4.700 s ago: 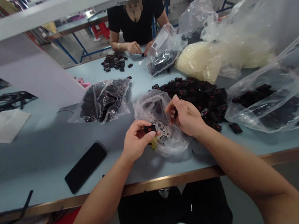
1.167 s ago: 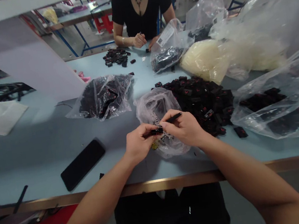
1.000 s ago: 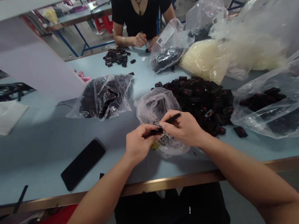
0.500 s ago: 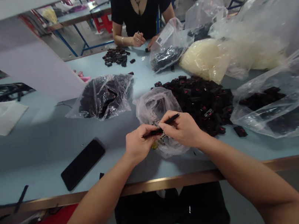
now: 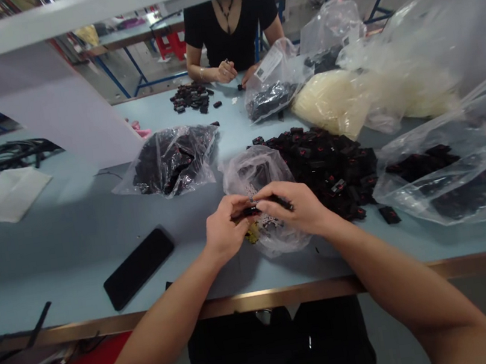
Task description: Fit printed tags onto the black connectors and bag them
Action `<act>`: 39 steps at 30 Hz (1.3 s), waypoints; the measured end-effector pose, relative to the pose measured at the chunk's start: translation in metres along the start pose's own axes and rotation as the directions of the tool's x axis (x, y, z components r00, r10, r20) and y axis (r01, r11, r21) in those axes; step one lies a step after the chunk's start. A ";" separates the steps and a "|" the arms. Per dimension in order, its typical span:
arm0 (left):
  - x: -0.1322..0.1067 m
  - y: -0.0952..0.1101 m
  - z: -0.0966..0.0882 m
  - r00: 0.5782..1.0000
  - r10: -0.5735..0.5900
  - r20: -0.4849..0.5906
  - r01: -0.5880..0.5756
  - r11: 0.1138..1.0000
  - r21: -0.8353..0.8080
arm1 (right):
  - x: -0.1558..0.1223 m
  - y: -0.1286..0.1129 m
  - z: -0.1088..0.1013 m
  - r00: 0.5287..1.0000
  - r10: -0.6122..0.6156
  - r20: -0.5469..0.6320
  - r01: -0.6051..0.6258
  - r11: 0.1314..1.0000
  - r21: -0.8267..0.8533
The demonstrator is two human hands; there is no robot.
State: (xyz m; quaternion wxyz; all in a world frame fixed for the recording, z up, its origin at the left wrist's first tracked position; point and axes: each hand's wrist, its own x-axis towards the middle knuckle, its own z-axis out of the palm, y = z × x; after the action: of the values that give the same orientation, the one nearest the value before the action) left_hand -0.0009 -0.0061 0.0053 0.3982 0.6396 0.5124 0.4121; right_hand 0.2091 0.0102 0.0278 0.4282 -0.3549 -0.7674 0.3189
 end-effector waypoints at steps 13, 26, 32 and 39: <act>0.002 -0.005 0.000 0.987 0.082 -0.139 -0.090 0.995 -0.049 | 0.005 0.012 -0.052 0.916 -0.048 -0.399 -0.199 0.809 -0.554; 0.048 -0.017 -0.058 0.858 0.161 -0.488 0.064 0.909 0.412 | 0.005 0.040 -0.077 0.788 -0.185 -0.588 -0.341 0.664 -0.666; 0.064 -0.030 -0.087 0.900 0.122 -0.418 0.231 0.680 0.696 | 0.005 0.029 -0.051 0.875 -0.217 -0.432 -0.216 0.624 -0.751; 0.065 -0.040 -0.083 0.938 -0.058 -0.343 0.323 0.512 0.796 | 0.004 0.028 -0.037 0.909 -0.257 -0.327 -0.122 0.586 -0.801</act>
State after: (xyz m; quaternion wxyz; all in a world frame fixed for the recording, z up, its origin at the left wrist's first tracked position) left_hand -0.0829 0.0716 0.0039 0.0093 0.6273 0.7640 0.1509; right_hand 0.2476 0.0355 0.0236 0.3828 -0.5382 -0.7330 -0.1628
